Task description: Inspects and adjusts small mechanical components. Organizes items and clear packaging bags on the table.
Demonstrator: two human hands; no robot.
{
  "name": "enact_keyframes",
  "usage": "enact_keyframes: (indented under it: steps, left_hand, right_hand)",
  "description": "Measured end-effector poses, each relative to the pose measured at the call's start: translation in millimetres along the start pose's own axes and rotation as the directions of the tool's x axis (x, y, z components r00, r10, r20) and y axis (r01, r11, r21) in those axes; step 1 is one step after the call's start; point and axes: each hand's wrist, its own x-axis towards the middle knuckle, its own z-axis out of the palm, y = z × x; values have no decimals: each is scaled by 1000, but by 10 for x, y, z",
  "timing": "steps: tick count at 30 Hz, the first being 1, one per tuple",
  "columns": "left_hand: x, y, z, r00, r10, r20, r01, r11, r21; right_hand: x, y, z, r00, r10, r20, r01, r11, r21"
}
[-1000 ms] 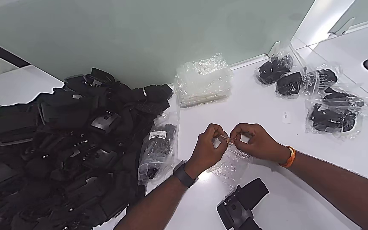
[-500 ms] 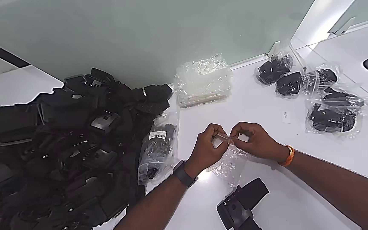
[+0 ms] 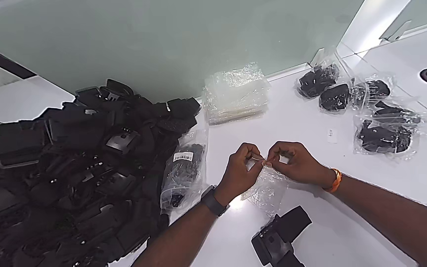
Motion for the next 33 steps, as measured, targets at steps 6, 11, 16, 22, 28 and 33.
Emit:
enact_keyframes:
  steps: [6, 11, 16, 22, 28, 33]
  left_hand:
    - [17, 10, -23, 990, -42, -136, 37, 999, -39]
    - [41, 7, -46, 975, -68, -212, 40, 990, -133]
    - [43, 6, -42, 984, -92, -152, 71, 988, -135]
    - [38, -15, -51, 998, -41, -55, 37, 996, -76]
    - [38, -15, -46, 999, -34, -34, 31, 995, -92]
    - [32, -23, -45, 999, -32, -25, 30, 997, -69]
  right_hand:
    - [11, 48, -8, 999, 45, -8, -45, 999, -12]
    - [21, 18, -18, 993, 87, -84, -85, 996, 27]
    - [57, -11, -71, 965, 155, -212, -105, 968, 227]
    - [36, -12, -25, 981, 140, -131, -108, 968, 225]
    - [20, -9, -7, 987, 135, -91, -122, 982, 142]
    - [16, -9, -6, 989, 125, -82, -114, 986, 123]
